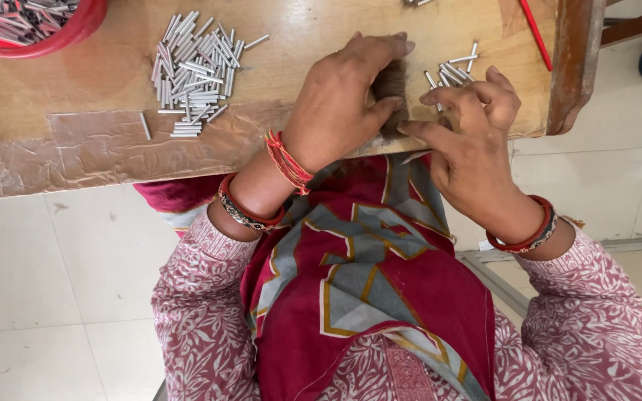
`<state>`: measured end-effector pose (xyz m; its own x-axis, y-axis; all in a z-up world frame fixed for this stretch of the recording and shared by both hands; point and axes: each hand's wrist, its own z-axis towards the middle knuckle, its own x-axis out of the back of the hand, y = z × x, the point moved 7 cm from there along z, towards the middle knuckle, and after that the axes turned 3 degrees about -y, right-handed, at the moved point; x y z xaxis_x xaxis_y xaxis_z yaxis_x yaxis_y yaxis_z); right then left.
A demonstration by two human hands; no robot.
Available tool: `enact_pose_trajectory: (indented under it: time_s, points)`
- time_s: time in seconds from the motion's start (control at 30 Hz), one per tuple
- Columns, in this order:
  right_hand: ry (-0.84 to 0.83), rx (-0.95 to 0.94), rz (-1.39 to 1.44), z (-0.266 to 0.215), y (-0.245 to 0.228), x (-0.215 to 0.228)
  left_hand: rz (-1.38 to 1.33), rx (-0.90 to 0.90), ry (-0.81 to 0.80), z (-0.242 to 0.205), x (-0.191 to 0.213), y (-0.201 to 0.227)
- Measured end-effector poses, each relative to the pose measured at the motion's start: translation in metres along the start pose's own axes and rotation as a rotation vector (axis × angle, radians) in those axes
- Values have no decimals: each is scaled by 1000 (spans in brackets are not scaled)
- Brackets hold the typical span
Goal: Manually inserting bundles of bristles into small metal ferrules at a workbench.
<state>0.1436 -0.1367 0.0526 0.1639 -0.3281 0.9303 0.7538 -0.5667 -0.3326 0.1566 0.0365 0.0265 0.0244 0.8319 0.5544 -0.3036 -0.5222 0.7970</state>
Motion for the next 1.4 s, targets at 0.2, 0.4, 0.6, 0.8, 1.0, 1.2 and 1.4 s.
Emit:
enact_pose_trajectory:
  time_s: [0.2,0.4,0.6,0.8,1.0,1.2,1.4]
  points:
    - [65,20,41,-5,-4,4,64,14,-133,9,-11,-2]
    - [97,65,-34,-7,-3,-4,153,23,-155,13,-21,-6]
    - [49,99,-47,1,-9,-1,212,55,-182,17,-19,6]
    - [-19,99,-17,5,-16,4,235,26,-110,13,-19,7]
    - [-36,104,-19,3,-16,2,215,-67,29,0,-7,16]
    - [-66,156,-23,0,-19,-1,-80,-16,186,-36,38,39]
    - [-44,363,-269,-7,-36,-8,-207,235,233,-70,40,26]
